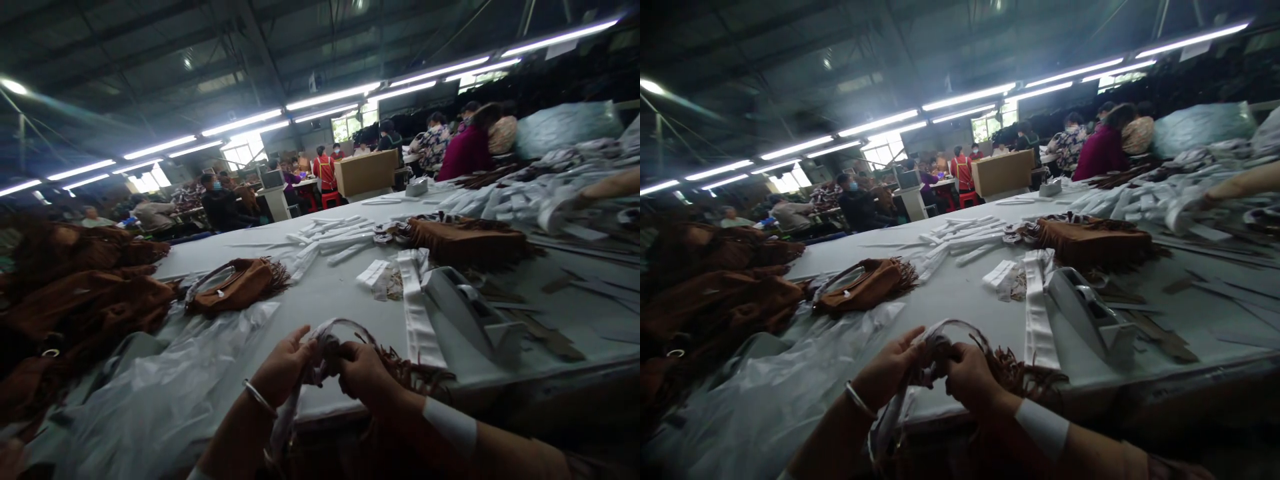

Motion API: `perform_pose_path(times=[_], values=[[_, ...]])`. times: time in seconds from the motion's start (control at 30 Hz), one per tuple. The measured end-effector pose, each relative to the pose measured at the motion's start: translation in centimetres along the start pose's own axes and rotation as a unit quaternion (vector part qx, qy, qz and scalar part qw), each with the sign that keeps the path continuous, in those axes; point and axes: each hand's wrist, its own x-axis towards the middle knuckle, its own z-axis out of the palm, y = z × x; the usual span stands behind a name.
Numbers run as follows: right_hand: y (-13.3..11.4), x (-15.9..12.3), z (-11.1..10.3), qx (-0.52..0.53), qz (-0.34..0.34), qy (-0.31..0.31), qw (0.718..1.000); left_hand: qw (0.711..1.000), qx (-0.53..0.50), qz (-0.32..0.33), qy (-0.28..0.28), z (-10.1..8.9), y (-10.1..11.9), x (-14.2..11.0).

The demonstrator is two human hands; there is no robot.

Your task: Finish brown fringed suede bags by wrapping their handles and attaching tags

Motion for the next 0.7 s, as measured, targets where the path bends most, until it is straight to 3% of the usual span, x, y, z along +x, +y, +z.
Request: perform_pose_path(times=[0.1, 0.23, 0.37, 0.5, 0.57, 0.7], values=[[0.1, 0.6, 1.0, 0.058, -0.04, -0.013, 0.997, 1.0, 0.008, 0.015, -0.01, 0.1, -0.4, 0.0], [0.5, 0.8, 1.6, 0.099, -0.028, -0.014, 0.995, 1.0, 0.021, 0.021, 0.003, 0.1, -0.6, -0.1], [0.8, 0.3, 0.6, 0.059, -0.001, -0.051, 0.997, 0.999, 0.016, 0.031, 0.019, 0.0, -0.2, -0.7], [1.1, 0.1, -0.1, 0.013, 0.016, -0.026, 0.999, 1.0, 0.005, 0.024, 0.005, -0.1, 0.0, -0.9], [1.0, 0.1, 0.0, 0.018, -0.001, -0.022, 1.0, 1.0, 0.003, 0.007, -0.007, -0.2, -0.1, -0.9], [0.5, -0.6, 0.0, -0.036, -0.078, -0.071, 0.994, 1.0, 0.015, -0.005, -0.017, -0.8, 0.0, -0.9]])
